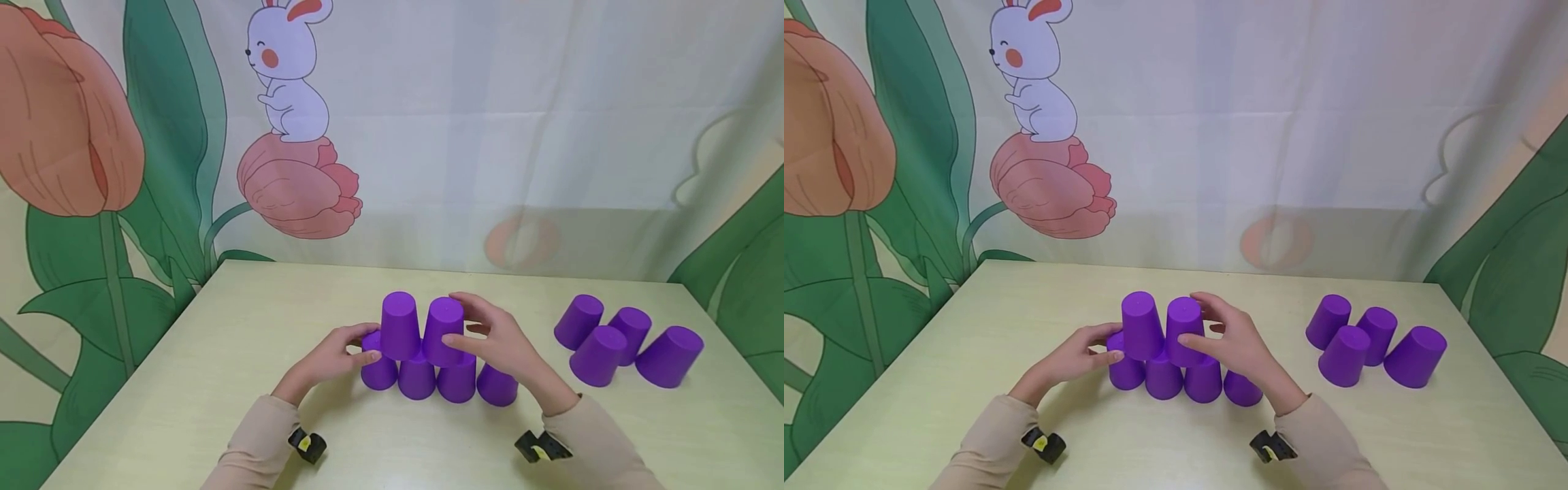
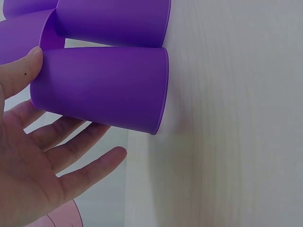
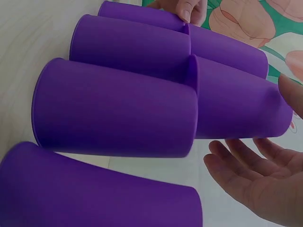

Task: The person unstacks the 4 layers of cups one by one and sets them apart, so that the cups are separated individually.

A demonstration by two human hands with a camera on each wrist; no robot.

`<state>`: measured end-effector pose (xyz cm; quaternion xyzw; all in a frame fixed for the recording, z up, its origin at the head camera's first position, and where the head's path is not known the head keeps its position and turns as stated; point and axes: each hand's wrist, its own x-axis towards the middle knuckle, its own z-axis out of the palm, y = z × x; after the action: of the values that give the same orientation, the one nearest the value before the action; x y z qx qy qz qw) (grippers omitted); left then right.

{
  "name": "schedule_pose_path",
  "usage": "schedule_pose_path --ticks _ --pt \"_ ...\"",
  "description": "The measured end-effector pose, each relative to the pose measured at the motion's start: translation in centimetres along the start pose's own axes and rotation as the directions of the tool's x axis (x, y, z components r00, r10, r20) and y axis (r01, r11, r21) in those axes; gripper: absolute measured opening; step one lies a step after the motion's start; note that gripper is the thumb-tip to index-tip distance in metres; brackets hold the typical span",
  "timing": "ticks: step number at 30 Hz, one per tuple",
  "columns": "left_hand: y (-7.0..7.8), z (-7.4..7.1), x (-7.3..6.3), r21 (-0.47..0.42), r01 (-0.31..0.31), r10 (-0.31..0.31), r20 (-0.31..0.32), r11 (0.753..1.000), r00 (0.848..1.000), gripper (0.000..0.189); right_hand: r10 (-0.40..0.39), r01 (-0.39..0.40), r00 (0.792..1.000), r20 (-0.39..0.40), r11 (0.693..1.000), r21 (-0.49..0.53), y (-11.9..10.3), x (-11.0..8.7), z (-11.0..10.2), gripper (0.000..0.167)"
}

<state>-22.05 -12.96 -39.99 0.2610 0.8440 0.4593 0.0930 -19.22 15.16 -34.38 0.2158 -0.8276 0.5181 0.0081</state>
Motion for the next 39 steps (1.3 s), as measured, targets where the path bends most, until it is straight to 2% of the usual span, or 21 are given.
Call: schedule_pose_path --ticks 16,39 --pt "0.2 0.1 0.0 0.006 0.013 -0.013 -0.005 1.000 1.000 0.047 0.018 -0.018 1.000 -0.012 1.000 0.021 0.0 0.1 0.8 0.053" --pt "0.1 0.0 0.0 0.017 0.020 -0.020 -0.003 1.000 1.000 0.047 -0.005 0.005 1.000 -0.027 1.000 -0.003 -1.3 -2.1 -0.5 0.052"
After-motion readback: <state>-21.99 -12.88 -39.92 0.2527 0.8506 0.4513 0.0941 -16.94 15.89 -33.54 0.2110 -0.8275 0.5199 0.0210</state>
